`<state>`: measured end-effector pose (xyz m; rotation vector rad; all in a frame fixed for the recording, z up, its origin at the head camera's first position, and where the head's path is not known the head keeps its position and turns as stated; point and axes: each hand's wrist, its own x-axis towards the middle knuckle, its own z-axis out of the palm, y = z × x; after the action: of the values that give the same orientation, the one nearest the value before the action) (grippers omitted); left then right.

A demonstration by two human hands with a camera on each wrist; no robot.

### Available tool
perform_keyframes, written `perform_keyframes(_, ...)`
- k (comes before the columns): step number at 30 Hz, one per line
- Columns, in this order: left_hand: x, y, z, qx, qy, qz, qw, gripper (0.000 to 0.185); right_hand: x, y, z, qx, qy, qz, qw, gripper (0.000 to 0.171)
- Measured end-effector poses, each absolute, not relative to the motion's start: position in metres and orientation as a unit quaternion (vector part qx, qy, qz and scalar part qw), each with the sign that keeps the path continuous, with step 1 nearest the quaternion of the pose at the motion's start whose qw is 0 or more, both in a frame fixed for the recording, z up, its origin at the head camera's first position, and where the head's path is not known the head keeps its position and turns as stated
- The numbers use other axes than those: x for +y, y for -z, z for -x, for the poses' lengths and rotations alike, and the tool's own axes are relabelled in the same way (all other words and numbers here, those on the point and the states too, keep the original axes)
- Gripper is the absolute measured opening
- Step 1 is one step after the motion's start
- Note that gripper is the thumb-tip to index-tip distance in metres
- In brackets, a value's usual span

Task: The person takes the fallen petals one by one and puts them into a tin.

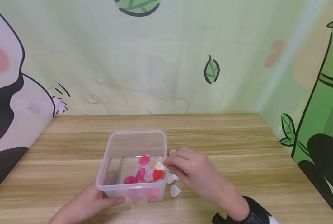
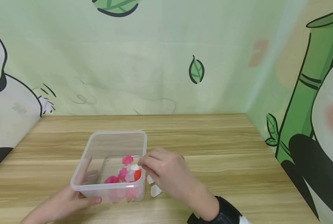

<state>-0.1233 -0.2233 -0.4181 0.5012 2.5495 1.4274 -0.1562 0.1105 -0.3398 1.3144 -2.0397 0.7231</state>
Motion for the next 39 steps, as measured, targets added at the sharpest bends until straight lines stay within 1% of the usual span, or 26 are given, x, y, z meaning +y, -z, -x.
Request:
perform_keyframes(4, -0.224, 0.418, 0.122, 0.859, -0.474, -0.168, 0.092, 0.124, 0.106, 0.342, 0.157, -0.750, -0.263, -0.528, 0.300, 0.010)
perform_keyframes(7, -0.224, 0.418, 0.122, 0.860, -0.473, -0.176, 0.080, 0.125, 0.105, 0.344, 0.157, -0.744, -0.255, -0.539, 0.302, 0.007)
perform_keyframes(8, -0.224, 0.418, 0.122, 0.860, -0.472, -0.180, 0.076, 0.124, 0.104, 0.344, 0.157, -0.743, -0.254, -0.540, 0.304, 0.008)
perform_keyframes(10, -0.224, 0.418, 0.122, 0.860, -0.472, -0.182, 0.075, 0.124, 0.104, 0.345, 0.157, -0.743, -0.251, -0.540, 0.305, 0.015)
perform_keyframes(13, -0.224, 0.417, 0.120, 0.858, -0.474, -0.178, 0.091, 0.119, 0.104, 0.346, 0.156, -0.747, -0.251, -0.537, 0.303, 0.027)
perform_keyframes(14, -0.224, 0.417, 0.121, 0.857, -0.474, -0.177, 0.092, 0.120, 0.104, 0.346, 0.156, -0.748, -0.251, -0.534, 0.302, 0.028)
perform_keyframes(19, -0.224, 0.419, 0.122, 0.853, -0.480, -0.189, 0.077, 0.123, 0.107, 0.346, 0.156, -0.758, -0.262, -0.518, 0.297, 0.028)
perform_keyframes(25, -0.224, 0.420, 0.123, 0.854, -0.476, -0.198, 0.061, 0.124, 0.113, 0.348, 0.156, -0.798, -0.256, -0.465, 0.284, 0.025)
perform_keyframes(28, -0.224, 0.420, 0.122, 0.857, -0.472, -0.198, 0.058, 0.125, 0.115, 0.348, 0.156, -0.830, -0.237, -0.431, 0.265, 0.021)
perform_keyframes(31, -0.224, 0.420, 0.122, 0.856, -0.473, -0.200, 0.058, 0.125, 0.118, 0.347, 0.156, -0.865, -0.204, -0.400, 0.225, 0.016)
perform_keyframes(35, -0.224, 0.420, 0.123, 0.855, -0.473, -0.204, 0.053, 0.125, 0.121, 0.347, 0.155, -0.903, -0.161, -0.373, 0.141, 0.015)
perform_keyframes(39, -0.223, 0.419, 0.123, 0.856, -0.474, -0.201, 0.054, 0.125, 0.122, 0.348, 0.156, -0.918, -0.126, -0.370, 0.066, 0.015)
